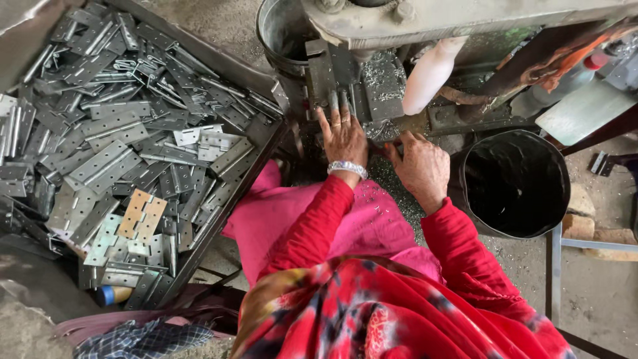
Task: The person operates a manual press machine to shape metal pieces. They pick up metal parts from a bin, place them into the press, and remove the processed pieces, repeating the cycle continuously.
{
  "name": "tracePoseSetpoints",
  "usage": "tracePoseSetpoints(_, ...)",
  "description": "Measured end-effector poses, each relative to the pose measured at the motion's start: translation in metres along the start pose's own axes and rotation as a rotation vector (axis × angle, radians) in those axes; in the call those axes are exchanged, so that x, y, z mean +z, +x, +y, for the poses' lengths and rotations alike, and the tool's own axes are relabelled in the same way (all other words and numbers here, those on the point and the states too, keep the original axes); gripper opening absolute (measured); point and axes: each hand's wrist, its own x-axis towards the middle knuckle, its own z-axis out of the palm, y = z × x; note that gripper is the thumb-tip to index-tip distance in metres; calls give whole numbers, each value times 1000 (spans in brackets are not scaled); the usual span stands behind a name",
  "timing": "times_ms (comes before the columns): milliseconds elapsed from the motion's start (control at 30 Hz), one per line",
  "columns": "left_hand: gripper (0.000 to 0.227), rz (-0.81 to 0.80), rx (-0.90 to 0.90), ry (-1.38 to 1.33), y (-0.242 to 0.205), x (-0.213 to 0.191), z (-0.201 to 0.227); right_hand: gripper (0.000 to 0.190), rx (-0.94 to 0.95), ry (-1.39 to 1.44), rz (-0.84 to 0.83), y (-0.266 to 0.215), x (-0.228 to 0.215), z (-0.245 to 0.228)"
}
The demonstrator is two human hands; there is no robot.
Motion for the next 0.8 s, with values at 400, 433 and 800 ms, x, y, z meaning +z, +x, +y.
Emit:
tracePoseSetpoints(400,44,-85,1,-82,2,2,9,65,183,-71,-267,-77,123,83)
tracePoseSetpoints(433,42,-60,9,-67,-1,0,3,66,168,-20,-268,-76,132,83)
tracePoseSetpoints(800,34,-5,7,-119,31,14,-16,70,182,61,-338,-52,107,79)
